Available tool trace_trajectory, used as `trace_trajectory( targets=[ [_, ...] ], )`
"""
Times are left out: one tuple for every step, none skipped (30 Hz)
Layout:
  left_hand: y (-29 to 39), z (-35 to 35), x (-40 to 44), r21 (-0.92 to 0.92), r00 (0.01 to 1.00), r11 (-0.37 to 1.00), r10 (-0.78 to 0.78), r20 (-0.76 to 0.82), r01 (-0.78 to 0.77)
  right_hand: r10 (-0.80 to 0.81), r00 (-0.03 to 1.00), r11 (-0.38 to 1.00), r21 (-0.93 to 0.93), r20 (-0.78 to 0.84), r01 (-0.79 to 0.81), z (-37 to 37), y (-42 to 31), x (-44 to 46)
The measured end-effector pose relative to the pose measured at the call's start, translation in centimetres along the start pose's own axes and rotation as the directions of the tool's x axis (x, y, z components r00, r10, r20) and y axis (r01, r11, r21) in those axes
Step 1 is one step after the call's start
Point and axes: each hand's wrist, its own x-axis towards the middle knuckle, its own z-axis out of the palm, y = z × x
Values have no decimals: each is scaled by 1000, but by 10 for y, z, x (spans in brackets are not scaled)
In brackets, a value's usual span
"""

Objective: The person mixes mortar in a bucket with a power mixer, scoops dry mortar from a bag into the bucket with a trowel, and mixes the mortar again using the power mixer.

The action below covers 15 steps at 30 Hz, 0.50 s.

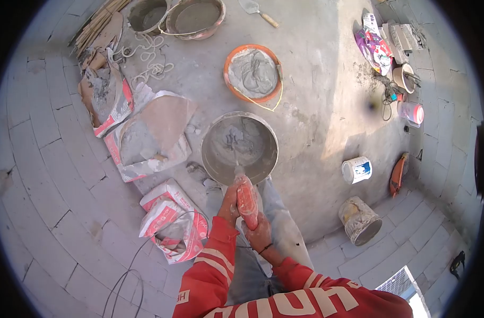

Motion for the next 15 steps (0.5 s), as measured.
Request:
trace_trajectory(
  targets=[
    [7,-2,18,1,999,1000,13,-45,-13,-59,998,998,-24,-37,58,4,6,21],
    [11,-6,32,1,996,1000,23,-91,-23,-66,998,997,-52,-24,65,8,11,38],
    [16,-9,46,1,990,999,33,-136,-33,-71,997,994,-84,-11,70,10,16,51],
    [25,-10,55,-1,987,999,40,-157,-41,-74,997,990,-121,5,74,9,17,62],
    [35,-13,62,5,987,999,53,-152,-53,-72,997,988,-136,13,73,10,16,74],
    [42,-15,67,12,989,998,66,-134,-65,-68,997,986,-152,22,70,13,12,85],
    [50,-15,68,16,991,997,82,-106,-81,-64,997,984,-167,34,68,17,9,91],
    [57,-13,70,13,992,995,100,-76,-99,-59,997,984,-167,40,65,24,10,98],
    [65,-13,71,14,992,992,123,-42,-122,-55,998,984,-169,44,61,30,11,105],
    [69,-12,72,12,990,990,144,-11,-144,-52,998,983,-175,46,59,33,13,112],
    [72,-11,74,7,986,986,164,15,-164,-58,998,979,-195,39,64,33,16,119],
    [72,-12,74,-4,983,983,181,38,-181,-59,998,975,-214,37,65,31,14,122],
    [70,-14,74,-12,980,982,191,52,-190,-53,998,971,-230,36,60,31,12,118],
    [70,-15,73,-24,975,978,208,74,-206,-25,998,964,-262,59,40,31,8,116],
    [67,-19,72,-39,970,974,225,90,-222,-6,997,955,-294,78,28,30,0,118]
  ],
)
